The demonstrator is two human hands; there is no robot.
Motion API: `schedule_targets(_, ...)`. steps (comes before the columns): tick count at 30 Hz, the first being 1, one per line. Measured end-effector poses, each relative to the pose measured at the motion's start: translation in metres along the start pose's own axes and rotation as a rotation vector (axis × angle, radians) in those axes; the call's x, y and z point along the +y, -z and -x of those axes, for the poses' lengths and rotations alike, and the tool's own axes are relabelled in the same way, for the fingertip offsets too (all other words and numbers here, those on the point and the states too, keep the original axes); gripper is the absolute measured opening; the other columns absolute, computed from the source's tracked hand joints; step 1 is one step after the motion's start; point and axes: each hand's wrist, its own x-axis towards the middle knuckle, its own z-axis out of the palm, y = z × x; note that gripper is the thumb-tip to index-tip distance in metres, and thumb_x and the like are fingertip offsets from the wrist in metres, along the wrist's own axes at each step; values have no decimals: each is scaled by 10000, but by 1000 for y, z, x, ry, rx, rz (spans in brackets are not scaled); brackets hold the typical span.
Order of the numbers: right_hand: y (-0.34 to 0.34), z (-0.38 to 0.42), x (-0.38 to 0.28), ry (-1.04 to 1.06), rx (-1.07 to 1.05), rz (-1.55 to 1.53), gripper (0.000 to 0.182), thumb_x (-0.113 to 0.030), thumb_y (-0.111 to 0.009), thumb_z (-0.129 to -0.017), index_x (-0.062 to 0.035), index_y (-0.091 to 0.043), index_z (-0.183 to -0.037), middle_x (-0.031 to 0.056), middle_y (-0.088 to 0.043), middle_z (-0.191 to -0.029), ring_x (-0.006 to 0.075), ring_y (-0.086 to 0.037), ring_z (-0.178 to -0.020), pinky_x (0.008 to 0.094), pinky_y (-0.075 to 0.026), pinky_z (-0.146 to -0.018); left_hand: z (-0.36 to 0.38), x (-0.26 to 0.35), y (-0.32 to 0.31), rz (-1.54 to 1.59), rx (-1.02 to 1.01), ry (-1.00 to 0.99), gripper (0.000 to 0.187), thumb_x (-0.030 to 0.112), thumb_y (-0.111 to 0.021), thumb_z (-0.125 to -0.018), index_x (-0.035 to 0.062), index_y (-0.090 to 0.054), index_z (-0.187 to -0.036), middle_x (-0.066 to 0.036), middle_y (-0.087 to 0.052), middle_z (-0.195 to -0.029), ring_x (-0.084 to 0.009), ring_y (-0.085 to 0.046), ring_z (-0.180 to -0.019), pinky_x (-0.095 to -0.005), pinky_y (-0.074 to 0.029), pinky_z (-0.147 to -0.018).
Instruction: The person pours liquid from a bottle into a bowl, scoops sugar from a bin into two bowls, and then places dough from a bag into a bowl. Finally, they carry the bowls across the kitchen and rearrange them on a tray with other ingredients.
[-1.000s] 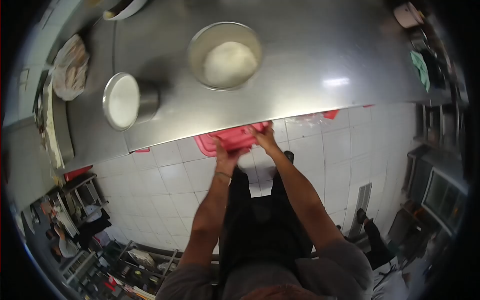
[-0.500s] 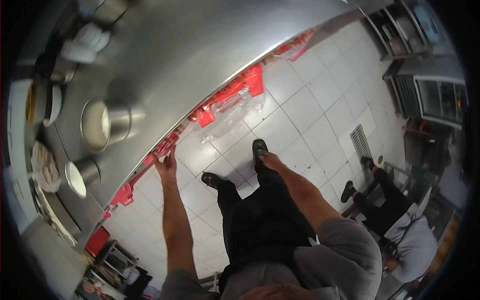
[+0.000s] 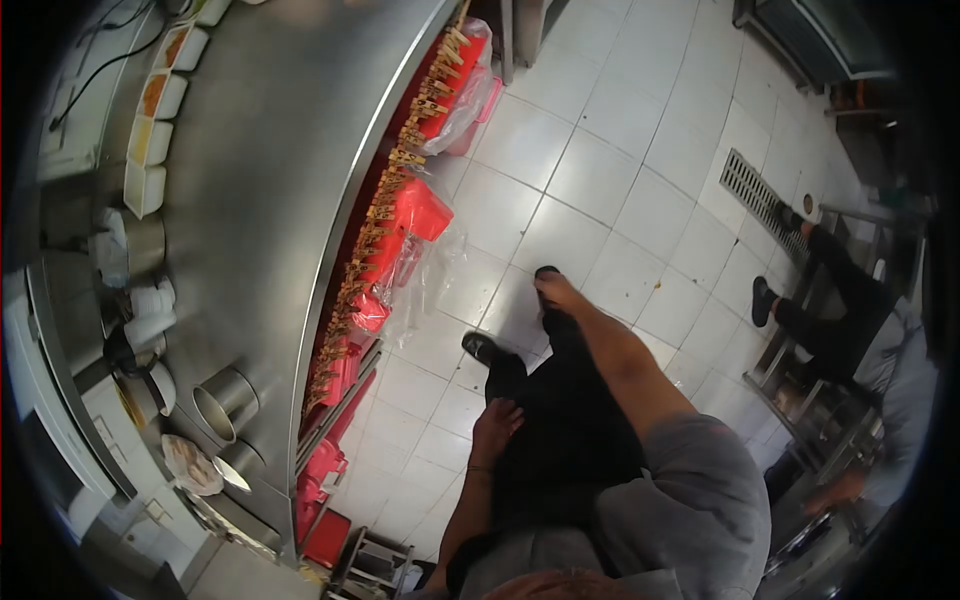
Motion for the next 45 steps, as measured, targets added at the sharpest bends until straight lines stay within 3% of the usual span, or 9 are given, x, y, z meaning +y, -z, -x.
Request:
schedule_targets(4,-115,-16,-178,-194,-185,-957,651,-580,-483,-994,-131,-432,-1462,98,-489,-1429,280,-499,-1235,528,-448,-962,26,31,-41,-310,137,-62,498,241,-452,-1058,-24,-343,-1465,-247,-452,-1439,-416,-526,-1258,-521,-474,-1046)
schedule_targets(9,-194,-51,-261,25,-439,-1507,558,-568,-310,-1033,-164,-532,-1347,69,-590,-1334,293,-561,-1178,501,-445,-1008,6,74,-21,-78,256,-240,560,240,-478,-1038,-35,-291,-1488,-268,-413,-1460,-437,-482,-1313,-534,-454,-1076)
schedule_targets(22,-161,10,-327,-170,-205,-1306,578,-602,-360,-984,-143,-629,-1209,12,-671,-943,178,-617,-836,390,-525,-755,-8,112,-56,27,167,-443,471,239,-517,-1031,-23,-395,-1403,-233,-503,-1381,-408,-567,-1220,-536,-499,-1019)
schedule_targets(28,-128,-2,-235,-112,-407,-1307,656,-668,-410,-959,-135,-564,-1309,28,-644,-895,159,-573,-679,313,-506,-597,-23,127,-19,204,291,-531,520,330,-511,-1036,-6,-396,-1416,-188,-519,-1359,-394,-554,-1234,-525,-496,-1014)
schedule_targets(33,-87,38,-168,-215,-55,-1246,570,-664,-462,-954,-151,-613,-1151,11,-581,-736,132,-521,-532,280,-476,-495,-33,136,-46,266,462,-507,1069,719,-534,-894,78,-38,-1590,-154,-100,-1641,-430,-337,-1414,-590,-346,-1116)
schedule_targets(39,15,68,-78,-6,-143,-935,533,-527,-524,-965,-177,-554,-1365,102,-642,-1167,218,-611,-982,434,-529,-906,-69,122,-99,209,-52,-609,816,644,-472,-970,83,-299,-1537,-126,-413,-1531,-303,-423,-1384,-482,-369,-1151)
schedule_targets(43,114,81,-109,12,165,-975,675,-390,-459,-976,-124,-268,-1566,168,-115,-1656,385,-346,-1395,496,-386,-1114,-70,110,-117,266,-187,-456,735,592,-472,-991,73,-357,-1500,-133,-460,-1491,-331,-476,-1333,-502,-417,-1113)
schedule_targets(44,121,70,-118,68,61,-997,631,-408,-384,-1035,-96,-241,-1564,172,-475,-1482,310,-533,-1267,500,-424,-1092,-72,105,-117,270,-201,-430,733,590,-472,-992,74,-359,-1500,-135,-460,-1490,-331,-476,-1334,-502,-417,-1113)
schedule_targets(45,117,81,-155,145,-232,-1039,671,-482,-384,-1041,-93,-244,-1570,149,-450,-1513,304,-488,-1336,491,-383,-1141,-72,99,-115,278,-210,-404,730,589,-471,-992,74,-361,-1499,-137,-460,-1490,-332,-476,-1334,-502,-418,-1113)
